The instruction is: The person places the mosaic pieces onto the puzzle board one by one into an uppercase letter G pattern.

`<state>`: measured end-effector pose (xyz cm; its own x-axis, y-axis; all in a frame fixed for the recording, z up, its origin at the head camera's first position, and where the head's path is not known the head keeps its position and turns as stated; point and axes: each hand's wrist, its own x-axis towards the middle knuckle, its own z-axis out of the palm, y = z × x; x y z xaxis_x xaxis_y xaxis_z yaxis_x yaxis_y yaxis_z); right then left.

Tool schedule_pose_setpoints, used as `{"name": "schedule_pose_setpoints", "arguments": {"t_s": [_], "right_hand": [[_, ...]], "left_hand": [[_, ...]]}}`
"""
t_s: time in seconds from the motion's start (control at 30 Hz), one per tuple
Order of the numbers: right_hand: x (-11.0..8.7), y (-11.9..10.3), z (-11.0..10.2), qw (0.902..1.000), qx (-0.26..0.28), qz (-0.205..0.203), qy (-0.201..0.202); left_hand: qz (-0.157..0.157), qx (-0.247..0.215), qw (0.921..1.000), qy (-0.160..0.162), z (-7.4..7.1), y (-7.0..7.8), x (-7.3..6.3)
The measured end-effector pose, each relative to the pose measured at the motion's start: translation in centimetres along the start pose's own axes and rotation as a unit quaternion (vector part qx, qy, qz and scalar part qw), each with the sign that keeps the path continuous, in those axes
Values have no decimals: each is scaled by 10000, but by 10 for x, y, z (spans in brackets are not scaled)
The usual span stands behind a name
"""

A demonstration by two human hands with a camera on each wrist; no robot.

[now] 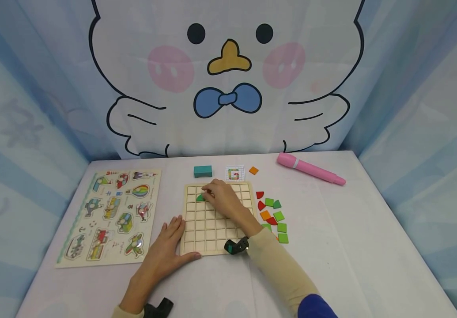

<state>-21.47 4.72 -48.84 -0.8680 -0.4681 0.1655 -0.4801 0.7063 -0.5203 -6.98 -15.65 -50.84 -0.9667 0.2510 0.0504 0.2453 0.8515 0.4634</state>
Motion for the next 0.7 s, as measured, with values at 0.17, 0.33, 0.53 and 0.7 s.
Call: {"name": "schedule_pose_setpoints", "arguments": {"t_s": [0.17,0.33,0.53,0.7], "right_hand": [[-4,1,-10,9997,132,82,169],[-9,2,-18,9991,206,117,345],[-18,6,-25,9984,209,177,498],[-24,12,-31,9982,200,288,485]], "left_hand": [[-5,21,10000,2,0,0,0],[-5,67,10000,-4,0,0,1],[-32,79,9999,-56,0,0,0],[-13,59,10000,-22,0,0,1]]}}
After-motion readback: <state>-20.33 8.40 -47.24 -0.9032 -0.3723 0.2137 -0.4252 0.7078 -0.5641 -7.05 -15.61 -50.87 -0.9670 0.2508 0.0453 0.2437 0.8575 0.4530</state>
